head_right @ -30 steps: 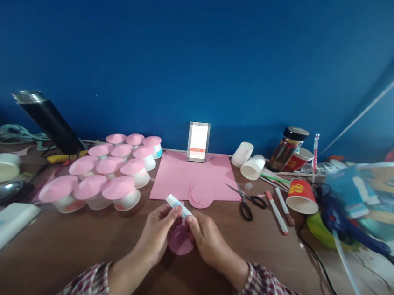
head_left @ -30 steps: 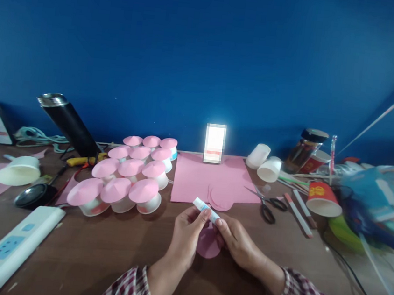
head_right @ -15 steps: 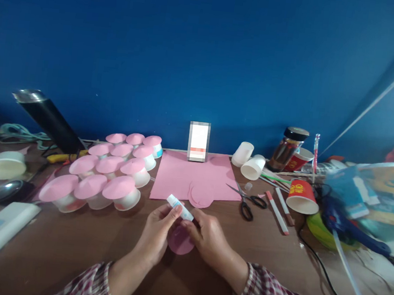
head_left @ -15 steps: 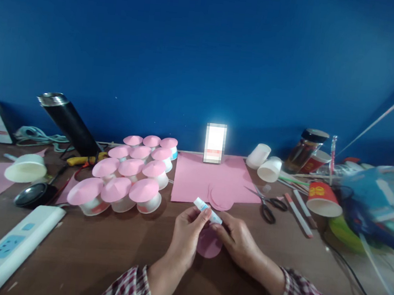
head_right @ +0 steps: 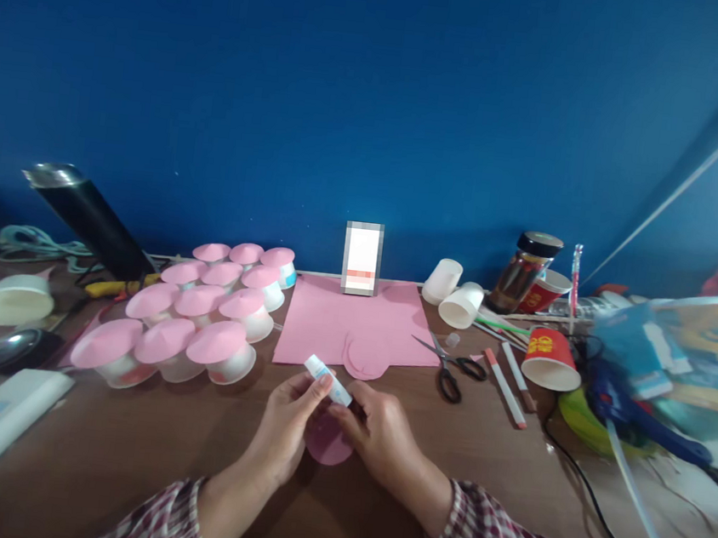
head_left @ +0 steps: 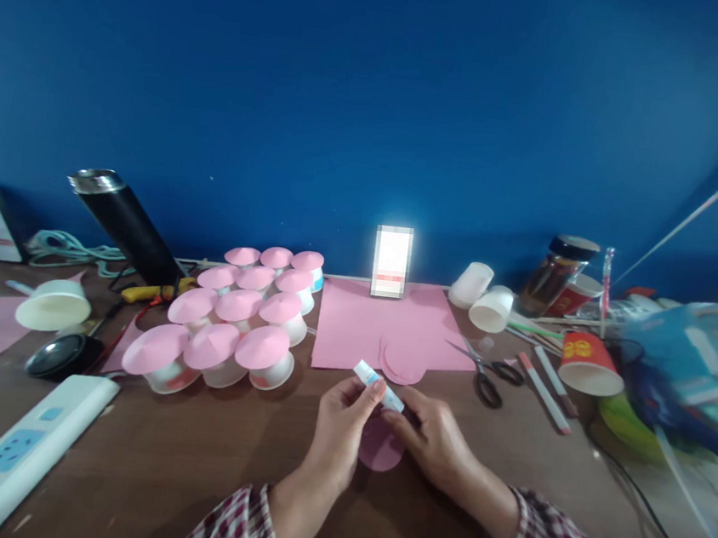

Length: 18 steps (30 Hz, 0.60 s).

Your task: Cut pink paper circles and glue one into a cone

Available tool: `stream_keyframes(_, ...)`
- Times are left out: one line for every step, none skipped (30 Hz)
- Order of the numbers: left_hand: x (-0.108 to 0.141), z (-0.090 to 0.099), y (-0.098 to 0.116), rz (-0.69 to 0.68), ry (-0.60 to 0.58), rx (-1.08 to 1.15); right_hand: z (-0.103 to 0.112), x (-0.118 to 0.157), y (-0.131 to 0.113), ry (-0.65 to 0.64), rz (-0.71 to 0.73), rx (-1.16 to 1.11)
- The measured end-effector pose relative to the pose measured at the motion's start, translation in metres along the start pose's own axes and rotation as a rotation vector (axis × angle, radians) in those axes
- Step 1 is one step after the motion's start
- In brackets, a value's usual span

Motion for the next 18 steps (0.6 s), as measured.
stream_keyframes(0.000,0.000,-0.001,0.001,0.000,-0.003,0.000,0.000,0.000,0.001,-0.003,0.003)
stream_keyframes(0.000,0.000,-0.001,0.002,0.001,-0.005,0.000,0.001,0.000,0.003,-0.006,0.005)
stream_keyframes(0.000,0.000,0.000,0.002,0.003,-0.005,0.001,0.001,0.000,0.006,-0.006,0.005)
stream_keyframes(0.000,-0.001,0.001,-0.002,0.007,-0.002,0.001,0.001,0.001,0.010,-0.004,0.003)
stream_keyframes(0.000,-0.001,0.002,-0.006,0.012,-0.001,0.002,0.001,0.000,0.015,0.002,-0.006)
stream_keyframes(0.000,-0.001,0.003,-0.009,0.017,-0.001,0.002,0.001,0.000,0.020,0.013,-0.028)
stream_keyframes(0.001,-0.002,0.004,-0.009,0.020,-0.004,0.002,0.001,-0.001,0.027,0.024,-0.066)
stream_keyframes(0.001,-0.002,0.005,-0.006,0.016,-0.006,0.003,0.001,-0.001,0.033,0.031,-0.120)
stream_keyframes(0.001,-0.002,0.005,-0.003,0.007,-0.013,0.002,0.001,-0.002,0.037,0.030,-0.190)
stream_keyframes(0.001,-0.002,0.004,0.000,-0.005,-0.029,0.001,0.000,-0.001,0.038,0.017,-0.272)
stream_keyframes(0.001,-0.002,0.004,0.000,-0.018,-0.051,0.000,0.000,0.000,0.034,-0.007,-0.364)
stream_keyframes(0.001,-0.001,0.003,-0.006,-0.028,-0.076,-0.003,0.000,0.002,0.023,-0.041,-0.458)
stream_keyframes(0.001,-0.002,0.003,-0.015,-0.041,-0.100,-0.006,0.000,0.004,0.004,-0.080,-0.549)
stream_keyframes(0.000,-0.003,0.003,-0.023,-0.062,-0.118,-0.008,-0.001,0.005,-0.012,-0.115,-0.632)
stream_keyframes(0.001,-0.005,0.003,-0.029,-0.092,-0.130,-0.010,-0.001,0.007,-0.019,-0.143,-0.706)
stream_keyframes(0.001,-0.008,0.004,-0.033,-0.124,-0.132,-0.010,-0.001,0.009,-0.008,-0.166,-0.771)
stream_keyframes(0.002,-0.011,0.005,-0.041,-0.150,-0.132,-0.008,-0.002,0.012,0.022,-0.187,-0.829)
stream_keyframes(0.003,-0.012,0.008,-0.056,-0.157,-0.146,-0.004,-0.003,0.015,0.069,-0.209,-0.883)
Point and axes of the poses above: each hand's wrist, its own x-axis away from the middle knuckle, its own z-axis out of the back of the hand, y = z × x, the point moved 6 cm from there along -x, towards the middle knuckle, and after that the axes turned 14 degrees about x, right-handed, at the moved point
